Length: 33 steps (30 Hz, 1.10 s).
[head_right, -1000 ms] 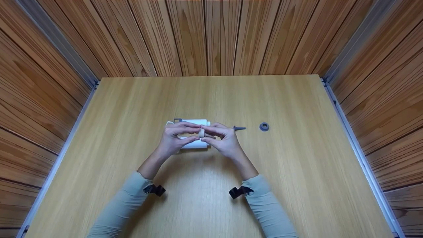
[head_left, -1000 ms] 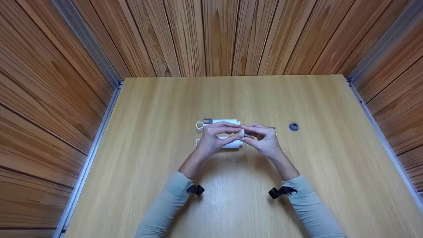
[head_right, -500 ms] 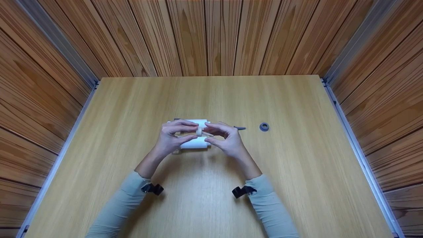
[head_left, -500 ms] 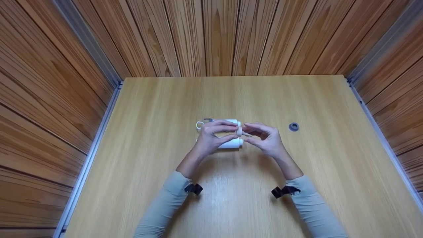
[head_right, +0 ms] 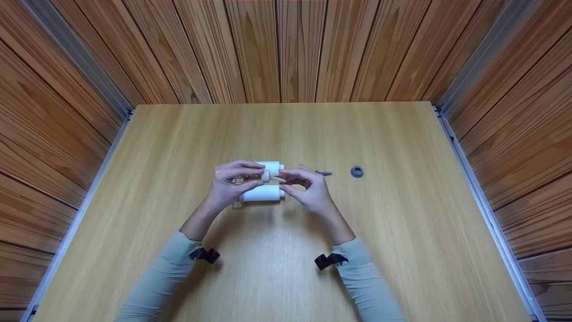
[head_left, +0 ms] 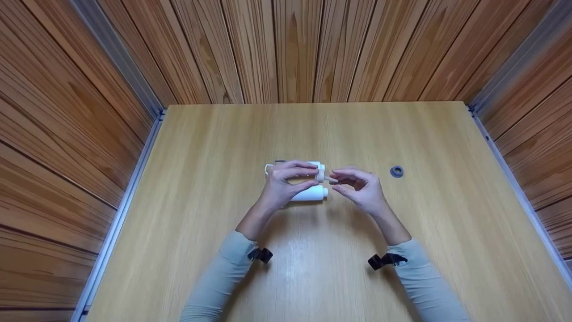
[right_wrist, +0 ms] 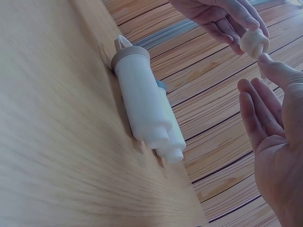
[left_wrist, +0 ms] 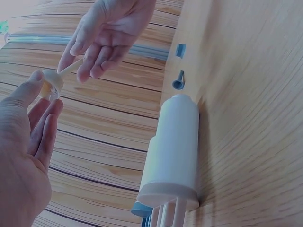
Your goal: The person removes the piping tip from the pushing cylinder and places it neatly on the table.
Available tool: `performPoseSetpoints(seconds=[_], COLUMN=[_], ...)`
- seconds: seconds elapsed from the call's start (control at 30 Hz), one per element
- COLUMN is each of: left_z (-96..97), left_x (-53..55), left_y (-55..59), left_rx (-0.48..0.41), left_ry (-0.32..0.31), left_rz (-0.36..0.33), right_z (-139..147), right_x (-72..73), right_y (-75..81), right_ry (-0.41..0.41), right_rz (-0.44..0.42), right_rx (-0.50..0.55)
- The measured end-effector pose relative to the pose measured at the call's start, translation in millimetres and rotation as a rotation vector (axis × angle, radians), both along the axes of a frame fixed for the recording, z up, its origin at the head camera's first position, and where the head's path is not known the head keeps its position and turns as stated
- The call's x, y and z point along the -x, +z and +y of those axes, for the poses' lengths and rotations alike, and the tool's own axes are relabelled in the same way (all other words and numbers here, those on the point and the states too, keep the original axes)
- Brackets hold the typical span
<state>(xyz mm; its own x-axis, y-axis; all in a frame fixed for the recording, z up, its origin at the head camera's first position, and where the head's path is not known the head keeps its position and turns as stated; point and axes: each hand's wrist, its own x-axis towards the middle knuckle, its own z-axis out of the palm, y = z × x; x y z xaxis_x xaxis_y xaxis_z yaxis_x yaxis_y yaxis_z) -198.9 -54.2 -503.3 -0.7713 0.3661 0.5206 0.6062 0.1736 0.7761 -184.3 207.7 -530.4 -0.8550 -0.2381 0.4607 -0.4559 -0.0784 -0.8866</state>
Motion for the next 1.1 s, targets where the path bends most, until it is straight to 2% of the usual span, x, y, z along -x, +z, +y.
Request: performPoseSetpoints(seconds=[0.33, 0.67, 0.93, 1.1], left_z=[1.2, 2.8, 5.5, 6.2], left_x=[-1.5, -2.3, -3.6, -3.8], left_y=[2.0, 2.3, -0.1, -0.8], left_rx=[0.018, 0.009, -0.015, -0.013], left_ry=[0.003, -0.014, -0.038, -0.042], left_rz=[0.003, -0.001, -0.013, -0.007], right_z=[-2.0, -1.0, -4.5, -5.6], right_x=[1.4, 0.1, 0.6, 0.8], right_y=[-3.8, -1.9, 2.1, 1.6], right_ry=[0.029, 0.002, 0.040, 0.034], right_rz=[0.036, 0.048, 0.067, 0.083], right_rx=[0.045, 0.005, 0.024, 0.016])
